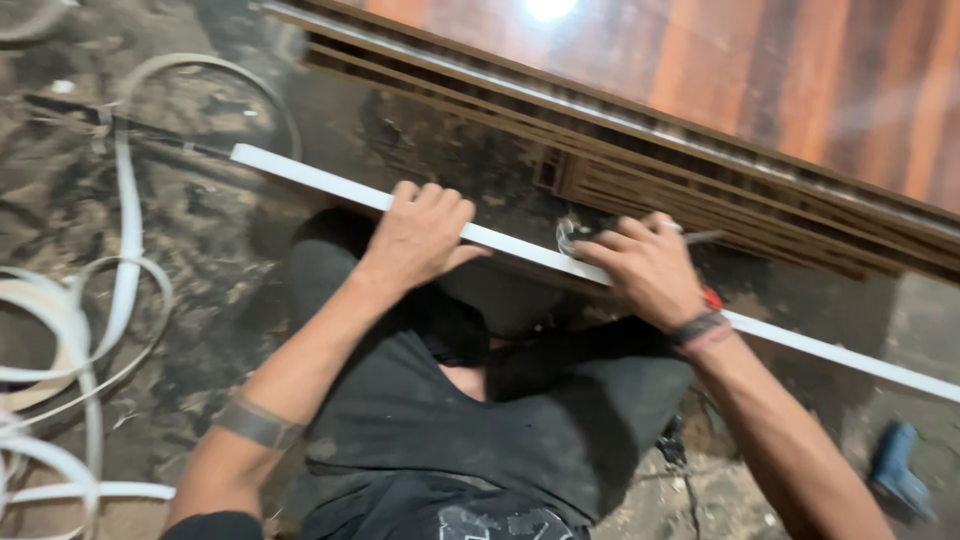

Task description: The person sits on the floor and uses a hand iron to press white edge banding tape onto the front edge of laminated plywood panels, feeding the tape along the edge and running the iron over it. They tear off lengths of tape, press the banding down by hand, and use a roll of masking tape during the work.

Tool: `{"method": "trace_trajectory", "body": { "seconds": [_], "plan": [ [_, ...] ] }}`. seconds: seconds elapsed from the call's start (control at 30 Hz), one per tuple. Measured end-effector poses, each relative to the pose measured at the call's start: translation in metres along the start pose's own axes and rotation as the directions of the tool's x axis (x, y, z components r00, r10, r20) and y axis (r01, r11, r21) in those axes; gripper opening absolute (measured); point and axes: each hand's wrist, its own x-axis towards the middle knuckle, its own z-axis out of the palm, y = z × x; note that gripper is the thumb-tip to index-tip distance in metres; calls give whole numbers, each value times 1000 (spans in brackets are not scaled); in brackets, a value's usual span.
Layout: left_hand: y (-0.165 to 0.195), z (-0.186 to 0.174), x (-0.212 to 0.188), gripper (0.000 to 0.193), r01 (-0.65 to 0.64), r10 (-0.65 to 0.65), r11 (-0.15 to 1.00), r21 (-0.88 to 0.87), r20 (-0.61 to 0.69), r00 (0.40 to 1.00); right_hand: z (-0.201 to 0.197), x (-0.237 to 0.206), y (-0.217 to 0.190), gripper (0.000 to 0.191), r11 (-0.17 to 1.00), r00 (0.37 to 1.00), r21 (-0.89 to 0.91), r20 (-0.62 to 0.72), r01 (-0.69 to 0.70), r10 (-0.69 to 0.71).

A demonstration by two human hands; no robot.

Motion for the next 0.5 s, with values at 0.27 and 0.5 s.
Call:
{"method": "trace_trajectory", "body": {
  "seconds": [0.27,0.5],
  "plan": [
    [-104,-52,-60,72,225,-223,974,17,-85,971,-25,41,-23,41,997,994,2,77,79,-79],
    [-140,-35,-106,120,625,-704,608,-490,31,709,-16,80,-51,39,988,989,29,-25,149,-148]
  ]
}}
